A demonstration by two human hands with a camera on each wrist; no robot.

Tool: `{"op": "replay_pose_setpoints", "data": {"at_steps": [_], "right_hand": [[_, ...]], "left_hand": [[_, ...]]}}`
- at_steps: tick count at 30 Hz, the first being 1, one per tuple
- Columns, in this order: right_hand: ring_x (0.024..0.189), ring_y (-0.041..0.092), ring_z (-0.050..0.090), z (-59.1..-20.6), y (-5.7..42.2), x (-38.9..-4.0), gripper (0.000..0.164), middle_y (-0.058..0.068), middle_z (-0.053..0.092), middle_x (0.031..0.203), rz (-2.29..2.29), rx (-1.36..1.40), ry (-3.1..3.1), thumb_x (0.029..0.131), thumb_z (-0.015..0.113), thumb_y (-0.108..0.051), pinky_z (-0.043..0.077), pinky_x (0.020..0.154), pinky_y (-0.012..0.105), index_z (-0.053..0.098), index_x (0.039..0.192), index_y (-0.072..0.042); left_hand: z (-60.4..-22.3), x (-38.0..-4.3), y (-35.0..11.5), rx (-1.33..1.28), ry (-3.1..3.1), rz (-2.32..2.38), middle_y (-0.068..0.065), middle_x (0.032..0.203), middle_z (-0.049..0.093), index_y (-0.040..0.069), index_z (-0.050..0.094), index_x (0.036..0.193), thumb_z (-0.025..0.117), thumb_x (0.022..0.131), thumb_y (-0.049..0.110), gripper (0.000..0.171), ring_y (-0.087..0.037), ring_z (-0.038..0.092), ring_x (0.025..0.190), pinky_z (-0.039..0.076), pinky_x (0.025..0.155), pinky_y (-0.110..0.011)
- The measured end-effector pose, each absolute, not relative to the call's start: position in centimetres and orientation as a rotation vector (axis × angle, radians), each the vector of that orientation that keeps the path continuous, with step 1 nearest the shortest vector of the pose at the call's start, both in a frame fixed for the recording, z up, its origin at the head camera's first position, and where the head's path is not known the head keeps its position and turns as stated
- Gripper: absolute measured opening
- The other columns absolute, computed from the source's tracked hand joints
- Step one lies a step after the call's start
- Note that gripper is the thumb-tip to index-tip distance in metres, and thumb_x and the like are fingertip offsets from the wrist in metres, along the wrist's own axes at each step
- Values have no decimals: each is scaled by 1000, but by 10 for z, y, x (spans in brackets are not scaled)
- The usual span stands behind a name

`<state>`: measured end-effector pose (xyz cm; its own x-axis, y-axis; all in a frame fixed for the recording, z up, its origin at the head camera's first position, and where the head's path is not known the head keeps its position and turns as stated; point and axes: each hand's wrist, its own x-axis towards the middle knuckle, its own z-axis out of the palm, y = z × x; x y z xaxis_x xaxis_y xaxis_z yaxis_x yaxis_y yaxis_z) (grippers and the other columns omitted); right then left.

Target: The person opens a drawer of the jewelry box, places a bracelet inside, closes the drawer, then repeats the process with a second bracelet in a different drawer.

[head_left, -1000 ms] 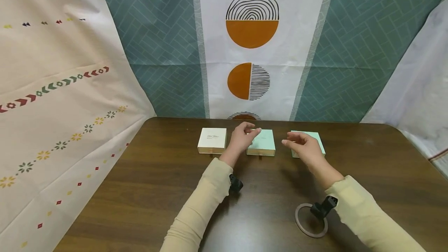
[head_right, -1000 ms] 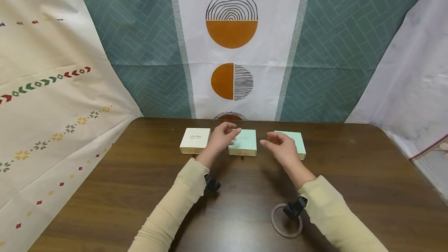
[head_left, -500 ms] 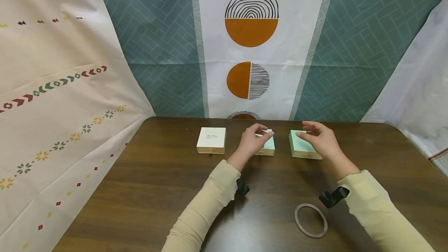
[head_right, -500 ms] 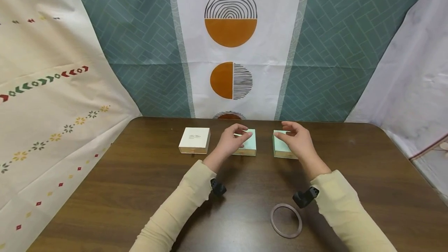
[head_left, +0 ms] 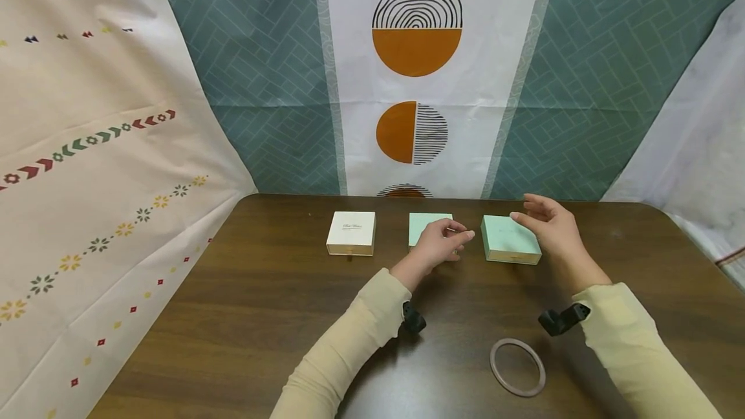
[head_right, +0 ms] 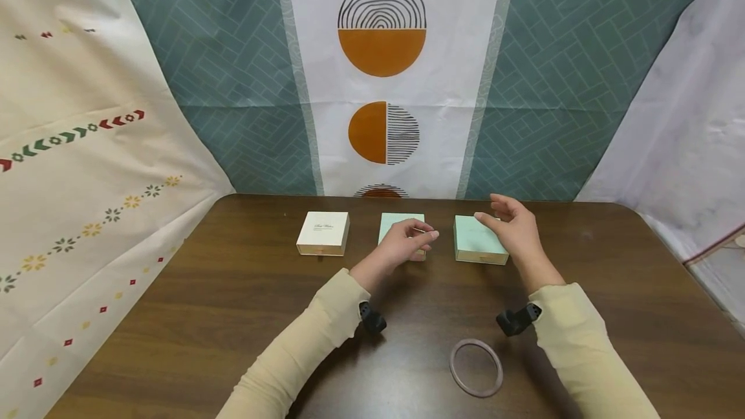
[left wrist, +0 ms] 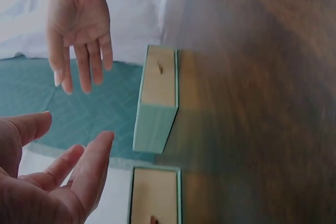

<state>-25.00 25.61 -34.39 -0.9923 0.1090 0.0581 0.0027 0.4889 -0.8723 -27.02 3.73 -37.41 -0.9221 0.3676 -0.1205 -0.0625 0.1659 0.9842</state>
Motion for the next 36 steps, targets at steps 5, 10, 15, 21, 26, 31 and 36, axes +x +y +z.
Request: {"op": "replay_pose_setpoints", "data": {"at_steps": [5, 10, 15, 21, 26, 31, 36], "right_hand": [[133, 44, 35, -351, 263, -255, 70, 27, 35, 147, 1562, -131, -2582, 93, 61, -33, 35, 106, 58, 30, 148, -2], [136, 45, 29, -361, 272, -258, 71, 27, 29, 150, 1571, -124, -2548, 94, 61, -32, 32, 106, 60, 28, 149, -3], [137, 46, 27, -369, 281, -263, 72, 27, 26, 151, 1575, -113, -2552, 94, 61, -32, 31, 106, 61, 26, 150, -3], [137, 47, 26, -376, 290, -266, 74, 28, 24, 152, 1600, -119, -2547, 94, 61, -33, 29, 107, 63, 23, 150, -4], [137, 47, 25, -383, 297, -268, 75, 29, 22, 152, 1617, -129, -2546, 94, 60, -33, 28, 107, 63, 22, 151, -3], [136, 48, 26, -392, 300, -271, 75, 30, 23, 151, 1638, -137, -2553, 94, 60, -30, 28, 107, 62, 20, 151, -1], [136, 50, 24, -402, 302, -273, 76, 32, 22, 150, 1677, -102, -2568, 94, 60, -27, 26, 107, 64, 17, 150, 1]], "left_hand": [[-378, -267, 46, 277, 2039, 1775, -12, 109, 64, 1, 60, 114, 63, 93, 24, 31, -34, 64, 104, 59, 75, -33], [-385, -265, 53, 251, 1927, 1751, -19, 116, 64, 1, 60, 114, 61, 94, 22, 28, -33, 65, 105, 59, 75, -33], [-393, -264, 58, 223, 1873, 1731, -19, 111, 66, 2, 60, 112, 62, 94, 23, 28, -29, 67, 98, 59, 75, -34], [-396, -261, 66, 223, 1829, 1691, -19, 107, 66, 1, 60, 113, 62, 94, 23, 29, -28, 68, 93, 59, 76, -37], [-398, -261, 76, 173, 1769, 1668, -16, 101, 68, 2, 60, 114, 63, 93, 24, 31, -28, 68, 93, 58, 78, -40], [-403, -264, 85, 77, 1636, 1694, -14, 99, 67, 1, 60, 118, 61, 95, 22, 31, -30, 66, 100, 56, 86, -41], [-407, -266, 90, 2, 1558, 1731, -14, 100, 67, 1, 61, 119, 59, 96, 22, 32, -31, 64, 105, 54, 91, -41]]}}
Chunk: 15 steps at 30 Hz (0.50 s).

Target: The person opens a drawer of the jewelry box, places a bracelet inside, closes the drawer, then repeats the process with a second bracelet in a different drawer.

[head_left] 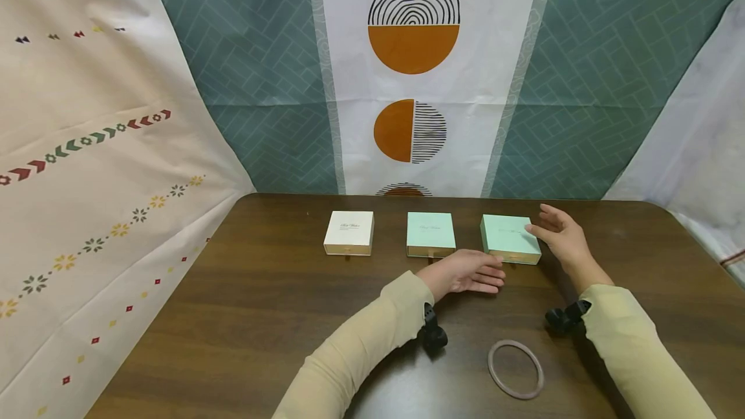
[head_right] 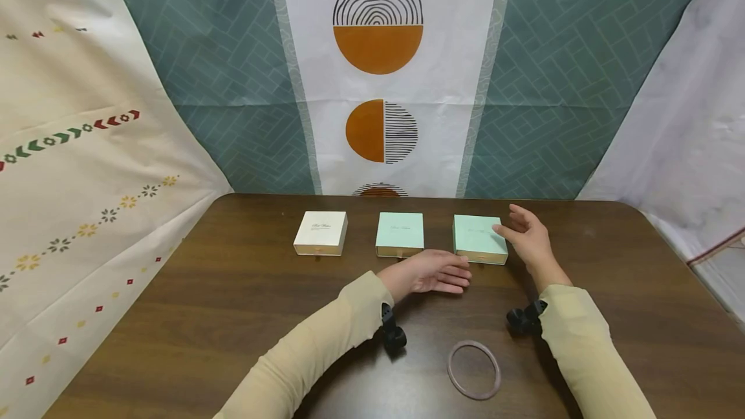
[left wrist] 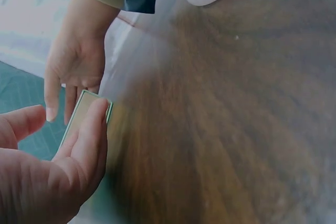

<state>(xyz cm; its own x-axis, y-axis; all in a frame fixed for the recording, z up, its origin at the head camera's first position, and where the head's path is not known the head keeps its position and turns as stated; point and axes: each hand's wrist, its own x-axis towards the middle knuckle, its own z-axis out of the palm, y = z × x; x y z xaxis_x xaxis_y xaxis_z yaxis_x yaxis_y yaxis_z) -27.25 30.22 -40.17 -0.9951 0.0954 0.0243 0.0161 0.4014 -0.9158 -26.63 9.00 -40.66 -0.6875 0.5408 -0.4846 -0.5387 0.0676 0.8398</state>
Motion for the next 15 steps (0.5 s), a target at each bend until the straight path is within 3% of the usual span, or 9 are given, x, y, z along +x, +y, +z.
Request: {"op": "replay_pose_setpoints", "data": {"at_steps": [8, 15], "right_hand": [[137, 52, 18, -411, 301, -275, 79, 32, 14, 152, 1710, -75, -2629, 95, 59, -27, 24, 107, 65, 11, 152, 0], [137, 52, 19, -414, 300, -278, 80, 34, 15, 152, 1730, -72, -2635, 95, 59, -25, 25, 108, 64, 8, 152, 0]], "left_hand": [[-413, -267, 95, -29, 1474, 1738, -15, 104, 67, 0, 62, 115, 58, 96, 22, 30, -32, 62, 112, 51, 95, -42], [-415, -266, 102, -33, 1464, 1755, -19, 108, 67, -3, 62, 115, 58, 96, 21, 31, -34, 60, 114, 50, 97, -40]]}}
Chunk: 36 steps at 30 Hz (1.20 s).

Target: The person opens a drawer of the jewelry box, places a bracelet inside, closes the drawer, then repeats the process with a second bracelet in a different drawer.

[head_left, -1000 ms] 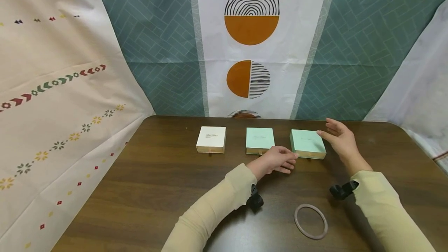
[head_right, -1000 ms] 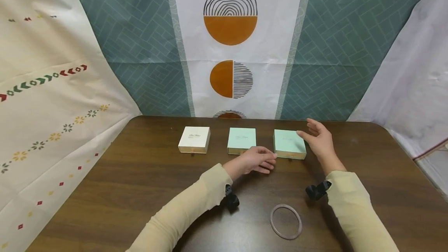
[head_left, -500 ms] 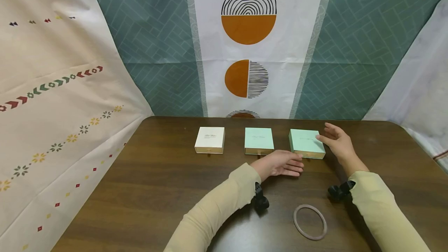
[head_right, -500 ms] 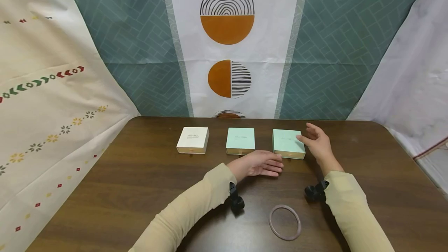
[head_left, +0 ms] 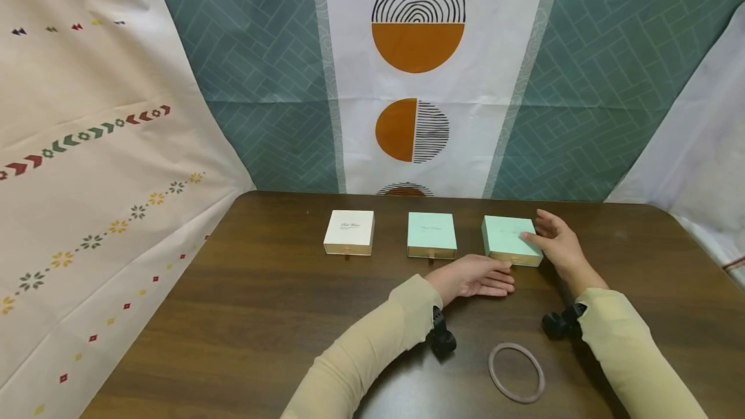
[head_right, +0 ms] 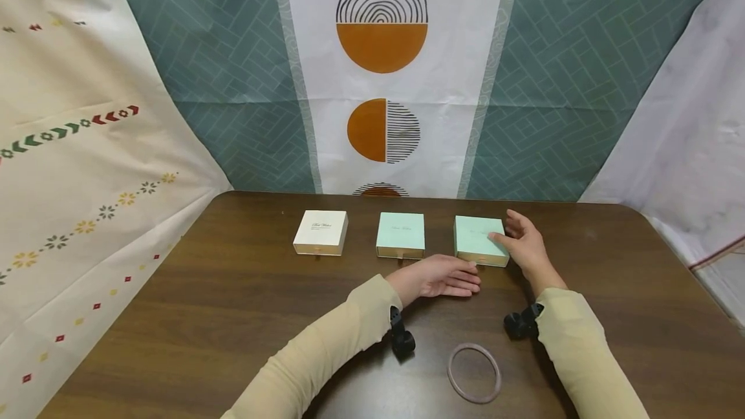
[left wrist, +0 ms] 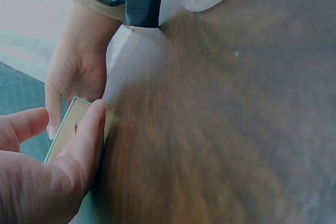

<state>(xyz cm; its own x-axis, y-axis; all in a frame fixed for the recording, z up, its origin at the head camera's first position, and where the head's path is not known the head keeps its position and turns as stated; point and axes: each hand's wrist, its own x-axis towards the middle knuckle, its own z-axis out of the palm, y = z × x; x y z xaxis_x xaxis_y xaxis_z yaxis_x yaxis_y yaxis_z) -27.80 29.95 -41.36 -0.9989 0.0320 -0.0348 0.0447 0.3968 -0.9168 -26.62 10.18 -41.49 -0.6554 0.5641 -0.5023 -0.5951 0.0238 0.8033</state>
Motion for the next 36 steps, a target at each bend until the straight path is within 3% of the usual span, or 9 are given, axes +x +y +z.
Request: {"op": "replay_pose_setpoints", "data": {"at_steps": [12, 21, 36], "right_hand": [[138, 51, 14, -415, 308, -283, 82, 32, 10, 153, -1677, -20, 2546, 96, 59, -26, 20, 110, 63, 4, 152, 0], [139, 51, 11, -415, 310, -286, 81, 31, 7, 154, -1662, -62, 2499, 96, 58, -23, 17, 111, 63, 5, 151, 2], [139, 52, 12, -412, 312, -289, 81, 35, 7, 152, -1573, -50, 2506, 95, 60, -24, 18, 111, 63, 8, 151, 4]], "left_hand": [[-422, -272, 119, -105, 1394, 1828, -21, 112, 66, -4, 59, 121, 57, 97, 22, 36, -34, 59, 116, 49, 99, -39], [-420, -270, 129, -187, 1404, 1831, -23, 111, 67, -6, 64, 107, 57, 97, 20, 29, -35, 60, 113, 50, 97, -38], [-422, -267, 140, -229, 1355, 1892, -27, 110, 66, -9, 65, 101, 57, 96, 18, 28, -37, 60, 113, 49, 97, -40]]}}
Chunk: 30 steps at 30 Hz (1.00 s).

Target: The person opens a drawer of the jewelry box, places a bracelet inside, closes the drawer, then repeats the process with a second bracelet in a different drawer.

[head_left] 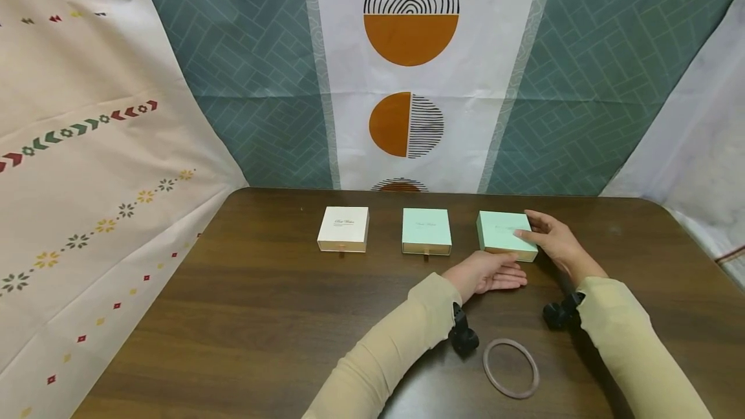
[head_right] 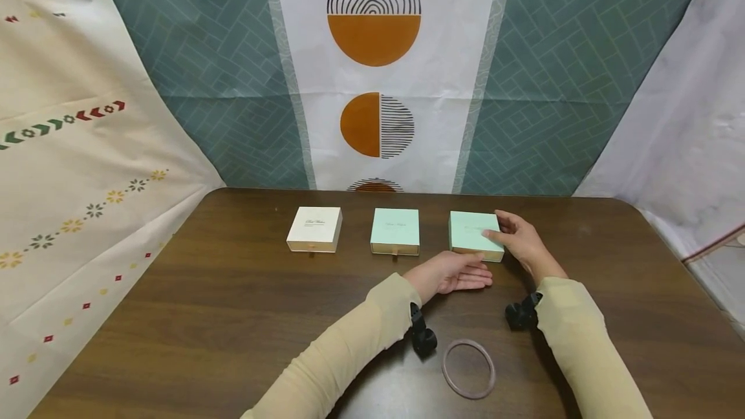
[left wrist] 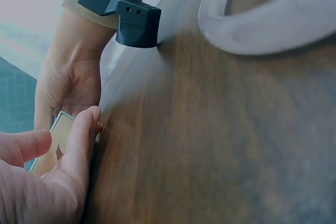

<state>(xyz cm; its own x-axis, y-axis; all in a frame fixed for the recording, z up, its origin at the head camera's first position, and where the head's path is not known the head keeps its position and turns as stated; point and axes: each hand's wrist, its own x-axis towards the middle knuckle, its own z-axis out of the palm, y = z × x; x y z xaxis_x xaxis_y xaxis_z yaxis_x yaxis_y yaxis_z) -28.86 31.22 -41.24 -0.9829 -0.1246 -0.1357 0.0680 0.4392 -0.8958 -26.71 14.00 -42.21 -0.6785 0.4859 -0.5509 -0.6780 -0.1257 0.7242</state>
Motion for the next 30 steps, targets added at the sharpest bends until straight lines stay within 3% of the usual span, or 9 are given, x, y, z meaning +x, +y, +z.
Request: {"op": "replay_pose_setpoints", "data": {"at_steps": [17, 30], "right_hand": [[138, 49, 19, -404, 312, -292, 86, 35, 16, 150, -1446, 74, 2537, 93, 62, -34, 28, 109, 60, 11, 151, 3], [134, 44, 33, -399, 308, -293, 82, 34, 24, 149, -1488, 175, 2500, 92, 63, -28, 38, 106, 52, 15, 150, 5]], "left_hand": [[-422, -269, 145, -258, 1345, 1922, -28, 112, 65, -10, 64, 104, 56, 97, 17, 29, -36, 60, 113, 49, 98, -39], [-424, -271, 148, -273, 1345, 1931, -28, 111, 65, -11, 63, 106, 52, 99, 14, 28, -36, 60, 112, 50, 97, -39]]}}
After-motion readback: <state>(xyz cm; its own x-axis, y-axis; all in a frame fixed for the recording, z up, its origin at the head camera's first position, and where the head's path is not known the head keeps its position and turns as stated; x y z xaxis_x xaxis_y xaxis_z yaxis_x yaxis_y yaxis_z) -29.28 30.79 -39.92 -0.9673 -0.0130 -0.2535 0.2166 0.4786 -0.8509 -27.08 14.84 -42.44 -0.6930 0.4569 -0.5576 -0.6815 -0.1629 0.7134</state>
